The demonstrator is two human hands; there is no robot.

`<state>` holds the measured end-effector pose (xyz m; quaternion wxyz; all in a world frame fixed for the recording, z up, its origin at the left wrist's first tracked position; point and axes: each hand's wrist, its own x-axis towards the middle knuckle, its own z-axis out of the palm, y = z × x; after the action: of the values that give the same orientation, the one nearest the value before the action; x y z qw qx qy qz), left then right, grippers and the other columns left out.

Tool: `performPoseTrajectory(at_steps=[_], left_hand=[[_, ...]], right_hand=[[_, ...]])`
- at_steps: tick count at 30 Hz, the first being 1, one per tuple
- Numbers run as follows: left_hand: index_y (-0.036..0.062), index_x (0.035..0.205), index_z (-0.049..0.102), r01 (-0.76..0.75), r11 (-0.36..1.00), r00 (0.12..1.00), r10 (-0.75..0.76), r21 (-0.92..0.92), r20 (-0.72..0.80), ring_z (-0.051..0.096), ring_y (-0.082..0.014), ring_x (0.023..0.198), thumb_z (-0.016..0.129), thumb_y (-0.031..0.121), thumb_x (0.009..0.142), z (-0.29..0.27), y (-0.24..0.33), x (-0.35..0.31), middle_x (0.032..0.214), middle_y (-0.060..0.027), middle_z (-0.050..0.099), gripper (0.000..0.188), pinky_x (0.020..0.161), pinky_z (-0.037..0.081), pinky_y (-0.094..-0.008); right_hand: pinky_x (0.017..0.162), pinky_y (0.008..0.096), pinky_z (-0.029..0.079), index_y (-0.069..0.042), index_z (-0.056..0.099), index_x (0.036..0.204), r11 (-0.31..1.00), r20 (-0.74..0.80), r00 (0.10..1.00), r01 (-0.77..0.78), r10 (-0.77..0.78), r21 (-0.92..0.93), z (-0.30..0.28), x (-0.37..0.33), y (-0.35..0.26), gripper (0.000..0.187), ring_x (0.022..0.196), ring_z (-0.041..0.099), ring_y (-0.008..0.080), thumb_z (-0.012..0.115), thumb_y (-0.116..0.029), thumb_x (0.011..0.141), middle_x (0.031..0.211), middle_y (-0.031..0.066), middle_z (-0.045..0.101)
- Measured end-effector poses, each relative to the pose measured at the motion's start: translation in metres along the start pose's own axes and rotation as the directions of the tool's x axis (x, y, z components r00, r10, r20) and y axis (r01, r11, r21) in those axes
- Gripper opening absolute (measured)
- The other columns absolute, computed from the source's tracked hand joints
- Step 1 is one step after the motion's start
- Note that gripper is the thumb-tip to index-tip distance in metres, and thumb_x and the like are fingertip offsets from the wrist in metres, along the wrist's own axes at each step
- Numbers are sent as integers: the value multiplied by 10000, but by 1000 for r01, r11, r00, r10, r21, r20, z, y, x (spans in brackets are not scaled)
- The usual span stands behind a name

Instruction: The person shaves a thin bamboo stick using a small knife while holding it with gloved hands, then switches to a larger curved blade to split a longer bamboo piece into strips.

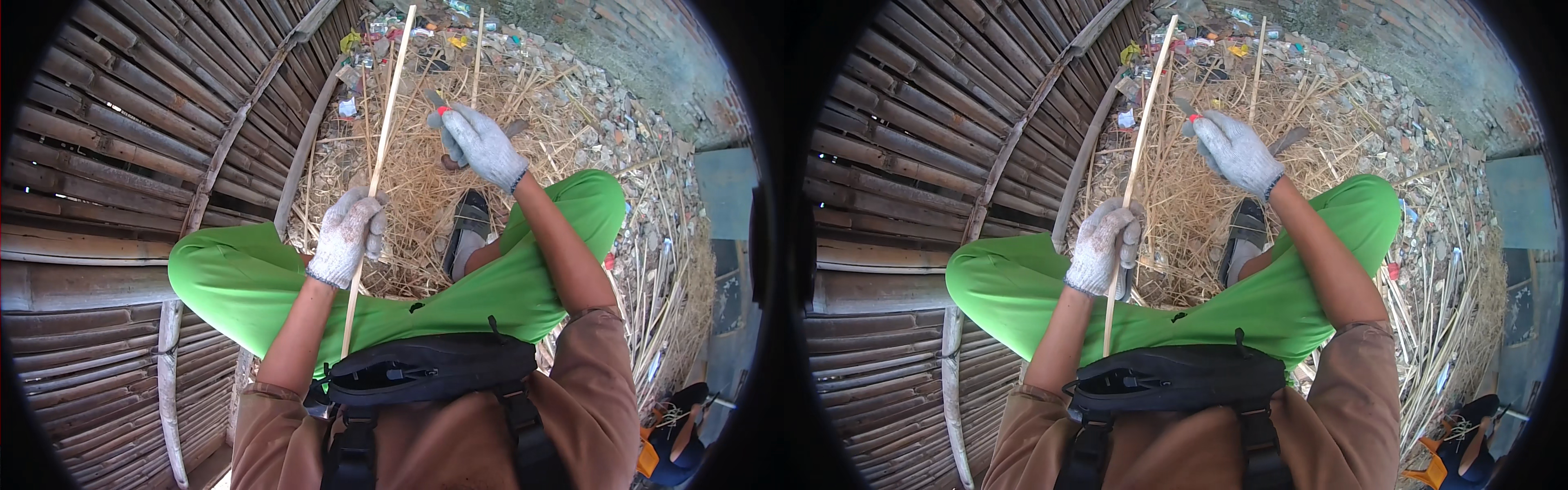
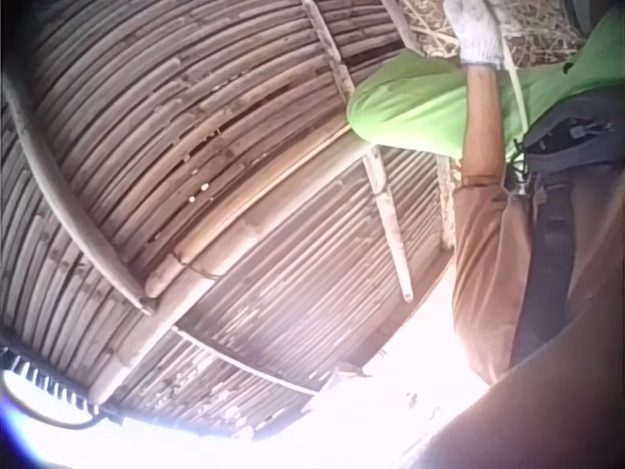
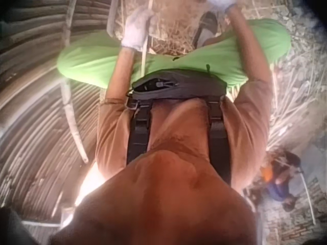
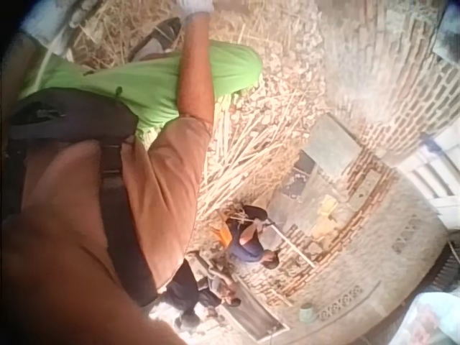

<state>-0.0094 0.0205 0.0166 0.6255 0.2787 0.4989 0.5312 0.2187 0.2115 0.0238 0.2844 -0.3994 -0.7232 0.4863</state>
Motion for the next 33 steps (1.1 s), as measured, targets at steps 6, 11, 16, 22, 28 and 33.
performPoseTrajectory(at_steps=[6,11,16,22,28,33], left_hand=[[-17,1192,614,7,997,997,-2,-72,76,493,-95,511,566,166,1079,3,-6,-1,739,-24,570,221,447,430,-244],[-31,1214,612,-9,997,992,19,-78,123,494,-99,501,568,165,1073,12,-5,-2,728,-23,562,246,440,435,-250],[-32,1204,621,6,998,993,1,-62,116,507,-116,498,565,189,1071,10,-7,0,712,-24,555,264,442,447,-259],[-46,1235,642,-141,940,972,71,311,225,604,-126,628,574,239,1079,4,5,2,768,-51,627,331,585,533,-278],[-30,1332,644,-396,765,905,230,508,358,718,-151,831,629,347,1079,-15,60,17,972,-85,749,455,758,590,-297],[20,1363,635,-328,859,944,284,393,169,758,-215,896,643,413,1080,3,135,96,1093,-128,773,484,857,636,-372]], right_hand=[[568,284,449,-13,683,1163,990,33,995,-93,90,108,11,6,-25,531,639,529,91,519,-516,1121,757,2,565],[591,307,464,1,681,1127,997,11,999,-43,44,-61,7,15,-5,583,652,536,114,517,-559,1112,764,24,590],[829,457,540,-7,726,1101,968,318,948,48,34,-245,33,-7,-8,667,866,671,294,499,-633,1079,899,208,696],[639,370,512,-18,697,1061,996,294,952,-84,89,-29,42,-16,-10,553,666,605,182,648,-569,1044,771,101,650],[504,279,448,-63,634,923,979,339,926,-197,167,56,39,-17,-35,485,558,545,66,715,-531,1022,663,-15,585],[620,366,524,-43,673,934,991,408,906,-77,115,-109,60,-16,-59,495,632,619,144,712,-531,1006,680,48,629]])
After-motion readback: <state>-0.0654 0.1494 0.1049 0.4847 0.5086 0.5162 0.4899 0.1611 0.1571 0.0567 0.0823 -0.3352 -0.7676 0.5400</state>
